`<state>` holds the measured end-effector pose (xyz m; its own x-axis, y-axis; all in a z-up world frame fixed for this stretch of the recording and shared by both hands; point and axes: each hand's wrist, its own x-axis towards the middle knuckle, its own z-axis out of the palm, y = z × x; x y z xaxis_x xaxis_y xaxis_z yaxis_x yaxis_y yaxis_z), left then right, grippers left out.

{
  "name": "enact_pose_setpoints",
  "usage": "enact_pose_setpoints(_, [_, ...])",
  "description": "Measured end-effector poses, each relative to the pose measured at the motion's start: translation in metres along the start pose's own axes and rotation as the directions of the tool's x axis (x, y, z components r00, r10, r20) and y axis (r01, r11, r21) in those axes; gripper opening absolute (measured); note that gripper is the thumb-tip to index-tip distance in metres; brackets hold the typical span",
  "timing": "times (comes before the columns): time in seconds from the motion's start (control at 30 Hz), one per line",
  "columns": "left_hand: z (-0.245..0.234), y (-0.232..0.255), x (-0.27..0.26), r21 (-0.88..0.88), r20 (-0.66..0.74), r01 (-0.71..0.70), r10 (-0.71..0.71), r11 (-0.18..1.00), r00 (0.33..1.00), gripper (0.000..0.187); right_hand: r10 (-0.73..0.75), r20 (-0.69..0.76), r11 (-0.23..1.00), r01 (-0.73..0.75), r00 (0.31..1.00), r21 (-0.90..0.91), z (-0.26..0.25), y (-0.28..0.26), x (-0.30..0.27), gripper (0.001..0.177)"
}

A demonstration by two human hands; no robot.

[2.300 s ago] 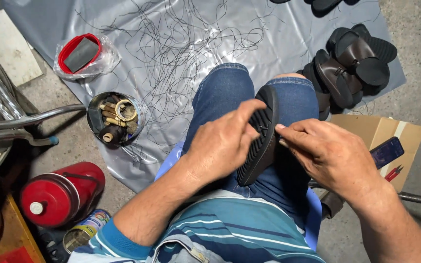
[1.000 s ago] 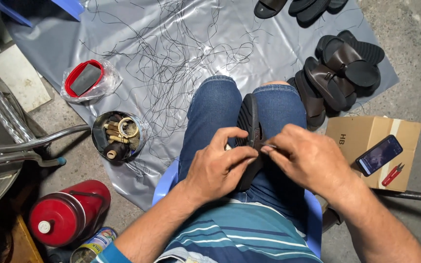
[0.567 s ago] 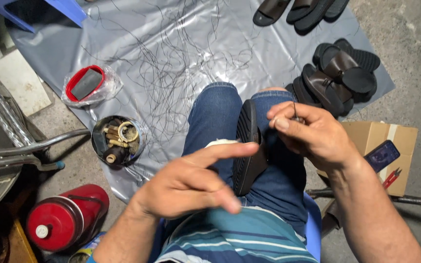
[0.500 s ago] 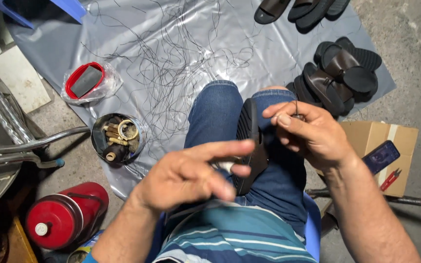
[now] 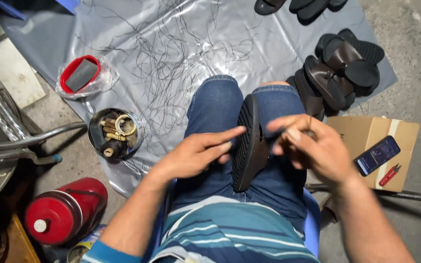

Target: Hand-stitching the sole of a brown sandal using a needle and thread while sitting on a stool.

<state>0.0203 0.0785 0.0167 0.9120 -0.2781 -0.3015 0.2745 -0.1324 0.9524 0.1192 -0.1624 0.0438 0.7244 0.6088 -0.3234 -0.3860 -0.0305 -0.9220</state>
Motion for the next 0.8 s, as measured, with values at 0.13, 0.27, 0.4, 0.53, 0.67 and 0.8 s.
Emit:
enact_pose_setpoints(0.13, [-0.048, 0.000, -0.028, -0.377, -0.377, 0.209, -0.356, 0.902, 0.855, 0.044, -0.145, 0.088, 0.473, 0.147, 0.985, -0.869, -0.046, -0.027, -0.019, 0.036])
enact_pose_setpoints(0.27, [-0.064, -0.052, -0.033, 0.068, -0.820, 0.575, -0.283, 0.815, 0.497, 0.054, 0.067, -0.033, 0.461, -0.060, 0.997, -0.886, -0.041, -0.048, -0.019, 0.047])
enact_pose_setpoints(0.4, [0.000, -0.017, -0.012, 0.559, -0.621, 0.129, 0.311, 0.819, 0.719, 0.022, -0.045, 0.386, 0.331, 0.378, 0.922, -0.865, -0.015, -0.056, -0.003, 0.043])
enact_pose_setpoints(0.53, [0.050, 0.013, 0.001, 0.411, -0.453, -0.143, 0.338, 0.900, 0.825, 0.034, 0.006, 0.473, 0.229, 0.459, 0.881, -0.858, -0.008, -0.053, 0.014, 0.041])
enact_pose_setpoints(0.67, [0.065, 0.011, 0.005, 0.335, -0.547, -0.095, 0.276, 0.937, 0.790, 0.029, 0.065, 0.457, 0.225, 0.433, 0.887, -0.873, -0.006, -0.051, 0.020, 0.041])
enact_pose_setpoints(0.8, [0.072, 0.008, 0.005, 0.395, -0.595, -0.200, 0.415, 0.897, 0.688, 0.027, 0.094, 0.465, 0.249, 0.431, 0.880, -0.867, -0.006, -0.051, 0.022, 0.044])
